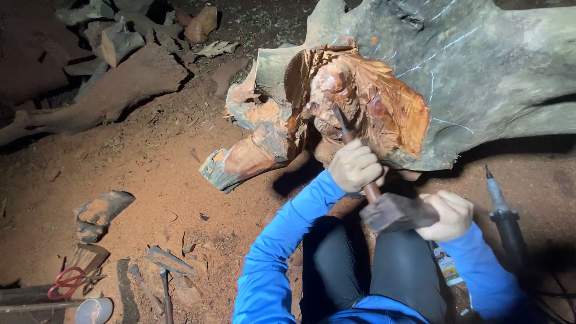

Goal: The person carves a large piece of wood using a chisel and mallet. They repeatedly strike the chisel to shape the wood, creating a sculpture.

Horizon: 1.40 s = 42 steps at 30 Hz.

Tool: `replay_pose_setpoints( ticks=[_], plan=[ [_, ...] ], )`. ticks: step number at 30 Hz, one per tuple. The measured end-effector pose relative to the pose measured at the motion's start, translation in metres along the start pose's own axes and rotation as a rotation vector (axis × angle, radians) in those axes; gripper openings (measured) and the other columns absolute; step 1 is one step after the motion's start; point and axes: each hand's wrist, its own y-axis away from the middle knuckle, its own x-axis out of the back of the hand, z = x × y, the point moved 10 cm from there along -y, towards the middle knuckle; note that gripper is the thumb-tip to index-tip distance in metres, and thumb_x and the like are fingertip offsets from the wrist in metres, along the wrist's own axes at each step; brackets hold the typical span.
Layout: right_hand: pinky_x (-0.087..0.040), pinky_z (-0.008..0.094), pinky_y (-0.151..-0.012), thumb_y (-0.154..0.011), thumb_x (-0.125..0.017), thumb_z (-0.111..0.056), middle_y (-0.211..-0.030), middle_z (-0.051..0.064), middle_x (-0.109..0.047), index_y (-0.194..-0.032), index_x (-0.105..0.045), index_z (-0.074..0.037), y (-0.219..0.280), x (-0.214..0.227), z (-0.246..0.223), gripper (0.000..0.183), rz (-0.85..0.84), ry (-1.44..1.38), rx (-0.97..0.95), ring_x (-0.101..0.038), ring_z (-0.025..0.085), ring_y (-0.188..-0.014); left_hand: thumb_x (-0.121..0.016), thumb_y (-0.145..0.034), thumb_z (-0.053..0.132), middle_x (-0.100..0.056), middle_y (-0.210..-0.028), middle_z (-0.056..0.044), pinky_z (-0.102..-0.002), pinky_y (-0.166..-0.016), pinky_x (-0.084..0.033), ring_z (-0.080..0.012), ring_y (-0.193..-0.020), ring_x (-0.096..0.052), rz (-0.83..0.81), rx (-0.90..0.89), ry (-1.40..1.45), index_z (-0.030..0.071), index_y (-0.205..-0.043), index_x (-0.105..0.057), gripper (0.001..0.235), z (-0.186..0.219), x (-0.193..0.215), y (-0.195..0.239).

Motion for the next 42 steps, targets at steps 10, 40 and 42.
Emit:
replay_pose_setpoints(
  ticks=[10,40,42],
  plan=[
    [-0.055,0.042,-0.082,-0.051,-0.082,-0.032,-0.092,0.004,-0.075,-0.097,-0.064,-0.021,0.093,-0.030,0.033,0.051,-0.056,-0.010,-0.330,-0.069,0.032,-0.084,-0.034,-0.108,0.039,-0.045,-0.065,-0.006,-0.040,-0.059,-0.037,-0.0264,-0.055,-0.047,-0.130,0.058,-0.208,0.012,-0.070,-0.047,0.049,0.012,0.001,0.013],
    [-0.048,0.033,-0.041,-0.071,-0.093,-0.011,-0.054,0.013,-0.064,-0.105,-0.072,-0.006,0.234,-0.098,0.023,0.040,-0.652,-0.691,-1.228,-0.059,0.023,-0.036,-0.066,-0.098,-0.002,-0.070,-0.111,-0.028,-0.057,-0.109,-0.057,-0.0433,-0.117,-0.069,0.612,0.687,0.237,0.005,-0.106,-0.050,0.018,-0.037,0.092,0.077],
    [-0.048,0.033,-0.040,-0.071,-0.093,-0.011,-0.058,0.013,-0.065,-0.107,-0.073,-0.006,0.239,-0.099,0.024,0.041,-0.660,-0.691,-1.245,-0.059,0.023,-0.037,-0.066,-0.098,-0.001,-0.070,-0.111,-0.025,-0.055,-0.109,-0.057,-0.0410,-0.118,-0.069,0.598,0.714,0.231,0.006,-0.104,-0.055,0.014,-0.042,0.090,0.077]
  ],
)
